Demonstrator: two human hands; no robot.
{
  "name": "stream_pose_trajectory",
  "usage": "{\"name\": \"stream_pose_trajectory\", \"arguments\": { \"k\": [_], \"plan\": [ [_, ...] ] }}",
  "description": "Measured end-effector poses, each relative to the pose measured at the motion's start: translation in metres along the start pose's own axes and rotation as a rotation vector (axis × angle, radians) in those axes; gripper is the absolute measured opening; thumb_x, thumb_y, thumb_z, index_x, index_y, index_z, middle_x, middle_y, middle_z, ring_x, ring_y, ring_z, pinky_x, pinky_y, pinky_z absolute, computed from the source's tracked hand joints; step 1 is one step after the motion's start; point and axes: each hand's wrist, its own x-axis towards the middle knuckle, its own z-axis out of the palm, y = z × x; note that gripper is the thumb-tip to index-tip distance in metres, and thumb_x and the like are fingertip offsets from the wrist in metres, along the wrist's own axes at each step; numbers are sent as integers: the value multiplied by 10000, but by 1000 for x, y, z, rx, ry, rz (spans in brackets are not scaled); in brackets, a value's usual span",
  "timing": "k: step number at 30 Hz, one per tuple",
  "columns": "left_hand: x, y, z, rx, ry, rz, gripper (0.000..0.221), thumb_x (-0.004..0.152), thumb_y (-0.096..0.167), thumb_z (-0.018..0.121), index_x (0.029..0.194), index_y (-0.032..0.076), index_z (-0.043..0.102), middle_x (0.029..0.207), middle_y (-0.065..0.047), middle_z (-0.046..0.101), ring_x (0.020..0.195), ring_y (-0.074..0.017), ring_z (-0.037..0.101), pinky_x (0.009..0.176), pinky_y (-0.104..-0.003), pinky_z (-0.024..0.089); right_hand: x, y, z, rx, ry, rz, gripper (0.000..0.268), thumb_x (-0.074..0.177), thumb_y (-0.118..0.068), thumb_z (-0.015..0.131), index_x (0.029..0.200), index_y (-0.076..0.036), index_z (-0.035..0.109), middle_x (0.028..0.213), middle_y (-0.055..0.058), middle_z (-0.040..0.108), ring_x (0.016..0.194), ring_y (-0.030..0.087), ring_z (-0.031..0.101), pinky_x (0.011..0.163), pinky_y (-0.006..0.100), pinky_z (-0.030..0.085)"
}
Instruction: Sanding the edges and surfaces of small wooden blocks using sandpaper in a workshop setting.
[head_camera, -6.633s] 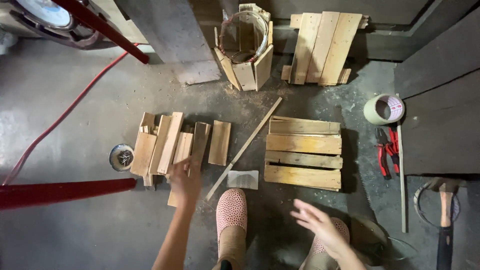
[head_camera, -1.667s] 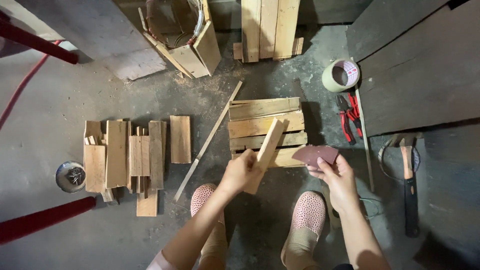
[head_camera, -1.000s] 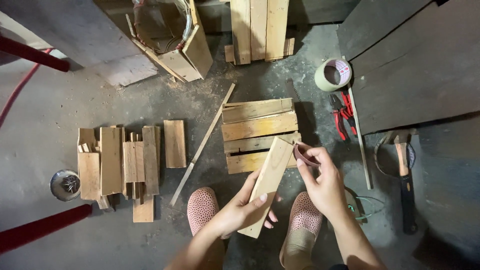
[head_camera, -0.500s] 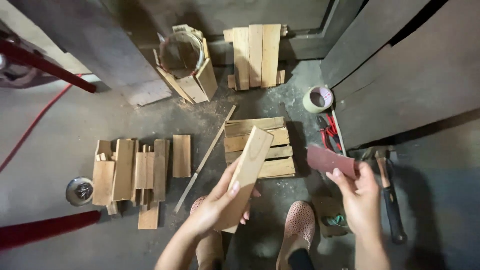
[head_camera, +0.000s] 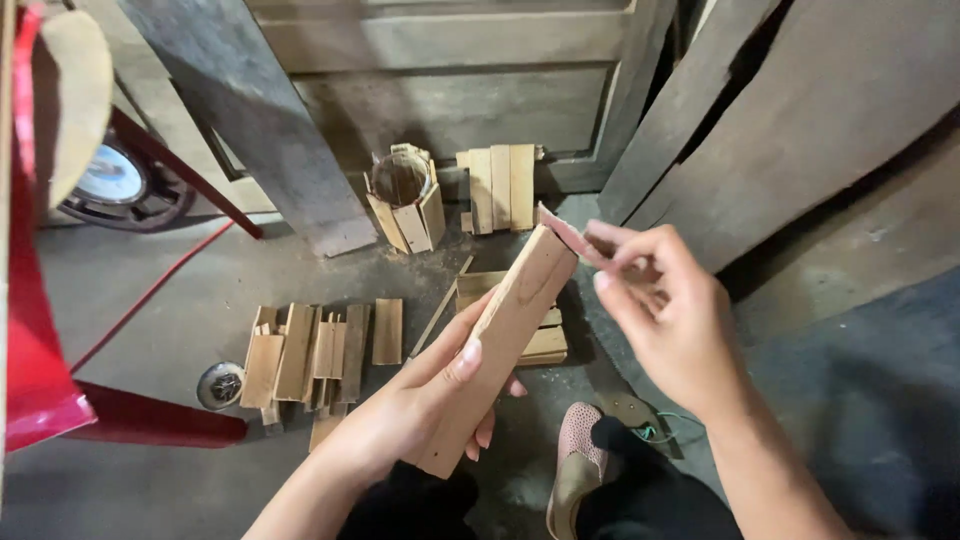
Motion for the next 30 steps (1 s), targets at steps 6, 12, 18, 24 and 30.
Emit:
{"name": "stream_pose_trajectory", "arguments": {
  "k": [6,12,18,24,30],
  "plan": [
    [-73,8,49,-39,73,-21,867,862,527,519,1640,330,193,1011,-164,669,629,-210,627,549,-326,557,-51,-68,-11,-208,-111,-30,254,792,44,687,880,-110,505,1393,171,663,1342,240,622,960,291,516],
    [-116,-29,88,-104,247,-57,815,891,387,570,1633,360,235,987,-127,656,585,-177,590,510,-299,525,-85,-103,4,-371,-237,49,388,890,-282,685,1209,-127,527,1015,11,777,862,144,771,711,293,573],
    [-115,-50,105,-44,309,-16,764,914,326,569,1607,342,250,978,-133,652,547,-167,587,486,-296,552,-94,-85,17,-246,-294,84,484,1014,-306,418,1477,-183,490,1439,32,620,1328,190,582,1039,325,469],
    [-105,-42,126,101,308,-48,786,936,282,594,1626,352,225,840,-76,593,586,-138,594,509,-289,566,-95,-64,12,-203,-327,126,553,1017,-374,342,1545,-212,374,1567,28,476,1043,185,751,872,319,519],
    [-68,-46,111,73,300,-99,730,947,264,564,1609,329,265,983,-88,667,542,-146,573,503,-288,534,-72,-11,27,-222,-332,156,570,1007,-448,313,1544,-263,355,1605,34,396,1449,269,413,1123,415,398]
  ]
}}
